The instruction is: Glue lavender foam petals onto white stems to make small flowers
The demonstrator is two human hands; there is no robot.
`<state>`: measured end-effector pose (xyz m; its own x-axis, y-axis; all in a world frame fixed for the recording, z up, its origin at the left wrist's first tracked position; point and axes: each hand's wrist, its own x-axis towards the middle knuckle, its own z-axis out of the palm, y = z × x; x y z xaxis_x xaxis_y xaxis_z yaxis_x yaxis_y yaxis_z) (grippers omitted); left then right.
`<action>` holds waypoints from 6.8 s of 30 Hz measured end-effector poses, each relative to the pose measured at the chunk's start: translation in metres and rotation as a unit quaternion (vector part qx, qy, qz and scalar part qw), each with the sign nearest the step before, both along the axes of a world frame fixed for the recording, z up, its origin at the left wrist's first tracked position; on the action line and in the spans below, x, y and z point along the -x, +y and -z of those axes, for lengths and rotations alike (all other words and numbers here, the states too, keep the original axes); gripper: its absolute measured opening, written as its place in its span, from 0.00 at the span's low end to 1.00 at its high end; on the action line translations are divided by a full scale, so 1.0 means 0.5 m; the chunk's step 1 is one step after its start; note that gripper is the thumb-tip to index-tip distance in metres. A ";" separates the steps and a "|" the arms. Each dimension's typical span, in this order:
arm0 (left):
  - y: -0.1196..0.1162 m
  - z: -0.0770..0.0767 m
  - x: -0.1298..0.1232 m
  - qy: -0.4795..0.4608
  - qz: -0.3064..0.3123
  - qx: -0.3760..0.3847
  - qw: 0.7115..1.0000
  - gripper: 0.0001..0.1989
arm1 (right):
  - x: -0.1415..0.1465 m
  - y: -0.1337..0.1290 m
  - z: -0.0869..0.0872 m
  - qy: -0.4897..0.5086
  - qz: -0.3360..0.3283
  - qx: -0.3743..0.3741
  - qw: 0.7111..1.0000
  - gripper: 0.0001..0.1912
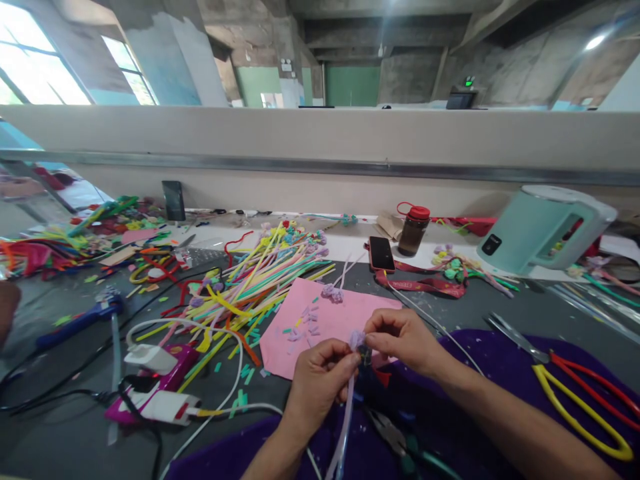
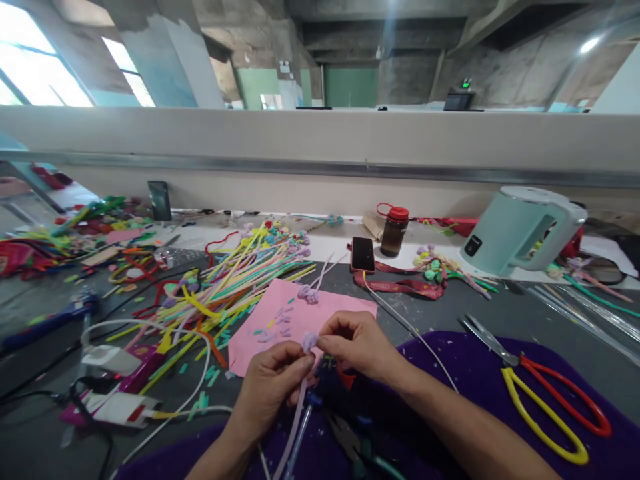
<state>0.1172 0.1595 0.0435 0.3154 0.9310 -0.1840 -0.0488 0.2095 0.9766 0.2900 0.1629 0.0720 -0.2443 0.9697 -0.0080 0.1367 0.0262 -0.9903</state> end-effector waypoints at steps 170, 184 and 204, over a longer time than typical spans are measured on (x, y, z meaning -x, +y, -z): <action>-0.008 -0.001 0.006 0.316 -0.035 -0.396 0.862 0.07 | 0.021 0.002 0.032 -0.021 -0.005 -0.116 0.993 0.15; -0.009 -0.001 0.002 0.320 -0.033 -0.388 0.864 0.08 | 0.026 0.002 0.045 -0.054 0.001 -0.101 0.993 0.11; -0.009 0.003 0.001 0.272 -0.033 -0.250 0.929 0.07 | 0.026 0.003 0.046 -0.068 0.027 -0.080 0.994 0.11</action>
<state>0.1166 0.1551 0.0421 0.2411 0.9571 0.1606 0.4842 -0.2620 0.8348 0.2769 0.1643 0.0493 -0.1982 0.9731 0.1178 0.2749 0.1706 -0.9462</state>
